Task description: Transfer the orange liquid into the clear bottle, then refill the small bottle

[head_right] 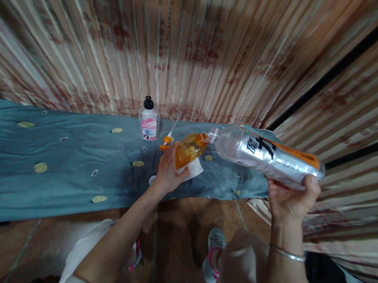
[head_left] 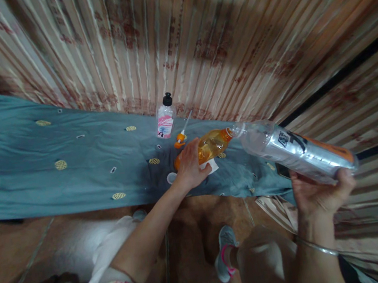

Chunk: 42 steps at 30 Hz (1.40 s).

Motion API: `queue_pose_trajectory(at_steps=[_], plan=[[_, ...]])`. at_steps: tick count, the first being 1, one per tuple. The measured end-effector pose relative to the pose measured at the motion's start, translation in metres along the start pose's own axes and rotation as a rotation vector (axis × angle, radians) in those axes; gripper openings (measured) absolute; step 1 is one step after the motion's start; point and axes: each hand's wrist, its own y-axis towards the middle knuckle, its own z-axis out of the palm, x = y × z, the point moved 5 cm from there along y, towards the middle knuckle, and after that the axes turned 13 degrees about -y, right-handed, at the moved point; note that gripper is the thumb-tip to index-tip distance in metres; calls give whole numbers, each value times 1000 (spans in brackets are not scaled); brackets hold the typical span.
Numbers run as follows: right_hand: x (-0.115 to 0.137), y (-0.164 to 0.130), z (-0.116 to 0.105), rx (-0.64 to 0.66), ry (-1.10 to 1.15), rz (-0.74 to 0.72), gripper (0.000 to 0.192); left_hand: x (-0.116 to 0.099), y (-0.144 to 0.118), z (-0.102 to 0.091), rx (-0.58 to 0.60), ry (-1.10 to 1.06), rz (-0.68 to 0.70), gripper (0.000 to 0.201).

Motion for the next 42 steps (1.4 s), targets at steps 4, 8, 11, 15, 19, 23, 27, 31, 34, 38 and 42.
queue_pose_trajectory(at_steps=[4, 8, 11, 15, 19, 23, 27, 31, 34, 38, 42], plan=[[0, 2, -1, 17, -23, -16, 54, 0, 0, 0, 13, 0, -5, 79], [1, 2, 0, 52, -57, -41, 50, 0, 0, -1, 8, 0, -6, 79], [1, 1, 0, 48, -59, -42, 52, 0, 0, 0, -2, -4, -3, 79], [0, 1, 1, 58, -58, -48, 49, 0, 0, 0, -9, -1, -4, 80], [1, 2, 1, 55, -57, -48, 47, 0, 0, 0, 4, 5, -4, 80], [1, 1, 1, 35, -66, -42, 54, 1, 0, 0, 7, 5, 2, 80], [1, 1, 0, 0, -74, -22, 53, 2, 0, 1, 7, 11, -11, 80], [2, 0, 2, 0, -71, -24, 51, 1, 0, 1, 7, 7, -2, 79], [2, 0, 3, 0, -56, -19, 52, 1, 0, 1, 8, 8, 4, 78], [3, -2, 4, 16, -65, -27, 53, 1, 0, 0, 10, 9, 1, 77], [3, -2, 3, 26, -57, -30, 55, 0, 0, 0, 6, 2, -11, 79]])
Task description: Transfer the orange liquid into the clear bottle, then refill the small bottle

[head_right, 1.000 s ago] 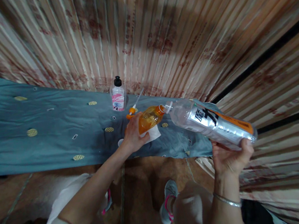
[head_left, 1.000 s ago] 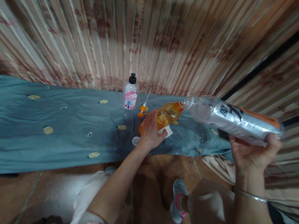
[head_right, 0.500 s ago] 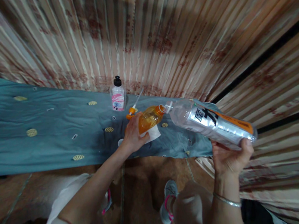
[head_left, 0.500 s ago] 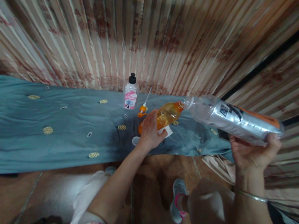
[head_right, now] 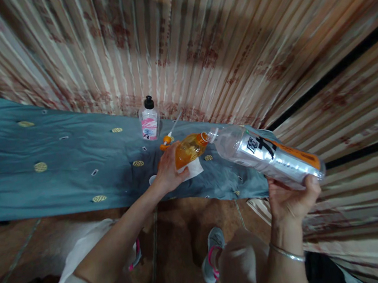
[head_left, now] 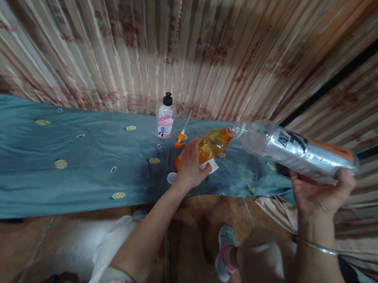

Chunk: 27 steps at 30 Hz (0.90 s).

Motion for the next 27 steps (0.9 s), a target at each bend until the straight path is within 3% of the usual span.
queue_pose_trajectory(at_steps=[27], plan=[[-3, 3, -3, 29, -6, -13, 46, -3, 1, -1, 6, -3, -25, 78]])
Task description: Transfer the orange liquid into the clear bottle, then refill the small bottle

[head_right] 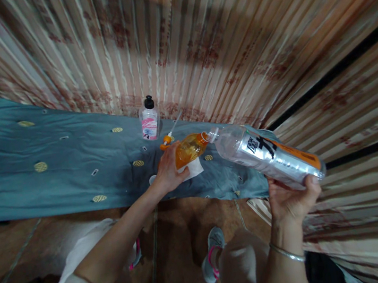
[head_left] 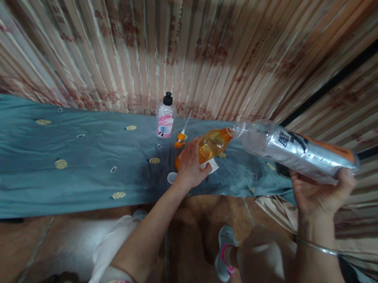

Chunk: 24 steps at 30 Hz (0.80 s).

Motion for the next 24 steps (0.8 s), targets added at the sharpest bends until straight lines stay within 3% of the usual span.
queue_pose_trajectory(at_steps=[24], plan=[[2, -2, 0, -43, -6, 10, 49, 3, 0, 1, -16, 4, 3, 79]])
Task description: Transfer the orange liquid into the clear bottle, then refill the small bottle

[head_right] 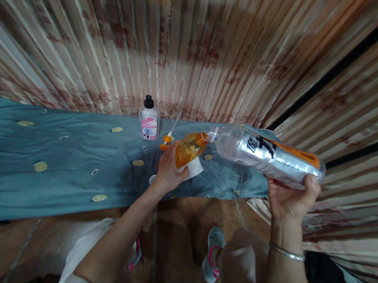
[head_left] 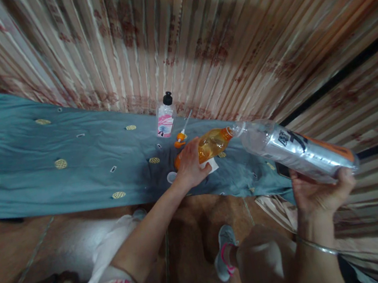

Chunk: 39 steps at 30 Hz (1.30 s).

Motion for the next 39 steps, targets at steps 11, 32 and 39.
queue_pose_trajectory(at_steps=[11, 32, 39], plan=[[2, -2, 3, -16, 33, 17, 54, -1, -1, 0, 2, -6, 11, 80], [0, 0, 0, 21, 16, 10, 49, -1, -1, 0, -8, -3, 17, 80], [1, 0, 1, 27, -30, -4, 51, 1, 0, 1, 8, -16, 20, 80]])
